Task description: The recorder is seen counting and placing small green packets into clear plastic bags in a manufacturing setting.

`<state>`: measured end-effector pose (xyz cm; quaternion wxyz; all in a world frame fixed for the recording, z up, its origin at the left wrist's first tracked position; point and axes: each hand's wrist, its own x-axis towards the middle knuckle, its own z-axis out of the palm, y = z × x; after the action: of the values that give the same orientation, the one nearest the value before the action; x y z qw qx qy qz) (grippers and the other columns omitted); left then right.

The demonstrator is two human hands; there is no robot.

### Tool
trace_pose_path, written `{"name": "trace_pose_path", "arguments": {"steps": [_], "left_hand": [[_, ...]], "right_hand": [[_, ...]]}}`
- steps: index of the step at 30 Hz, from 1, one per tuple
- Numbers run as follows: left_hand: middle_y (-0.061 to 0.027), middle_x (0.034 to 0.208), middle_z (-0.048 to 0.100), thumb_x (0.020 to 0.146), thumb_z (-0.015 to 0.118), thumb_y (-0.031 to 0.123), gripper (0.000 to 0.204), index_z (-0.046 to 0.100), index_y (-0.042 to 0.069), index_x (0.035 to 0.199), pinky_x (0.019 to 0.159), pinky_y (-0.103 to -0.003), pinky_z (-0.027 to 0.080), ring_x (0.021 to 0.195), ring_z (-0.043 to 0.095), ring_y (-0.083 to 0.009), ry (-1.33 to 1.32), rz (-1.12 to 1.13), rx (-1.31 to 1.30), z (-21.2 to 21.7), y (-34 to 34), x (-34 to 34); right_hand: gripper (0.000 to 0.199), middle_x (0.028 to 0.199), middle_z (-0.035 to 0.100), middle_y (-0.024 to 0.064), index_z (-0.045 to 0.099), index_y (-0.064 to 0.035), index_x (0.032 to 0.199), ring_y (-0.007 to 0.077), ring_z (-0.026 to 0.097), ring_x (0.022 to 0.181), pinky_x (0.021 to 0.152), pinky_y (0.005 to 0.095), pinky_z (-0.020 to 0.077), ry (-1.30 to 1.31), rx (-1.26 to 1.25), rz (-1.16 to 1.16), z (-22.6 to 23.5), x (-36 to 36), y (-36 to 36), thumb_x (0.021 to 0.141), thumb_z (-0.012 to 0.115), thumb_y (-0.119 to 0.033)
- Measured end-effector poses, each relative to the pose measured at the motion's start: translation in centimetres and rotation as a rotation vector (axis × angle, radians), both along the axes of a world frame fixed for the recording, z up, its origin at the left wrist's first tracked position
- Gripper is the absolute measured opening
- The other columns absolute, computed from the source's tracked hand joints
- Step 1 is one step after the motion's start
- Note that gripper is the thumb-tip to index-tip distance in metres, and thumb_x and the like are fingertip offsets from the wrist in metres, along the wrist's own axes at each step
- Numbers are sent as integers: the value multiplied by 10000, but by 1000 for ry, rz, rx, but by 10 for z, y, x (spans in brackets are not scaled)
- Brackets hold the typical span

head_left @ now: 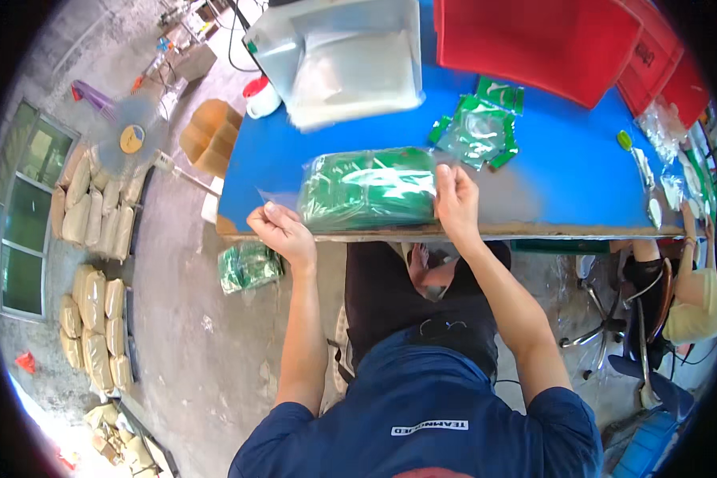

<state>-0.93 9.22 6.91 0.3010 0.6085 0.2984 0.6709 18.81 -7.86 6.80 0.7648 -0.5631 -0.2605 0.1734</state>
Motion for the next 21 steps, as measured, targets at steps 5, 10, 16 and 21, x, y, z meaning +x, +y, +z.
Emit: {"name": "trace_pose_path", "arguments": {"steps": [5, 10, 16, 21], "left_hand": [[4, 646, 431, 1066, 469, 219, 216, 424, 48, 941, 435, -222, 355, 495, 399, -61, 64, -55, -218, -20, 2, -22], [4, 600, 451, 1046, 507, 259, 295, 475, 50, 839, 413, -255, 382, 450, 449, -78, 511, -227, -650, -1, 15, -42], [-117, 906, 656, 1005, 582, 280, 289, 585, -9, 1006, 774, -365, 531, 846, 661, -232, 946, 80, -45, 29, 35, -49], [-245, 1435, 474, 992, 565, 401, 582, 462, 11, 1412, 1123, -431, 337, 1355, 438, -364, 921, -128, 62, 62, 6, 34]], "right_hand": [[388, 531, 461, -30, 464, -73, 745, 54, 422, 396, 371, 243, 327, 153, -96, 44, -17, -9, -14, 1052, 512, -305], [393, 523, 520, 87, 506, -12, 753, 261, 548, 483, 520, 418, 457, -292, -572, -20, -37, 6, -14, 998, 593, -306], [295, 891, 659, 186, 610, 9, 961, 385, 648, 838, 743, 488, 489, -526, -585, -319, 18, 10, -25, 953, 640, -284], [367, 1147, 631, 208, 630, -21, 1138, 395, 582, 1094, 954, 509, 442, -776, -234, -224, 49, -36, 58, 888, 697, -281]]}}
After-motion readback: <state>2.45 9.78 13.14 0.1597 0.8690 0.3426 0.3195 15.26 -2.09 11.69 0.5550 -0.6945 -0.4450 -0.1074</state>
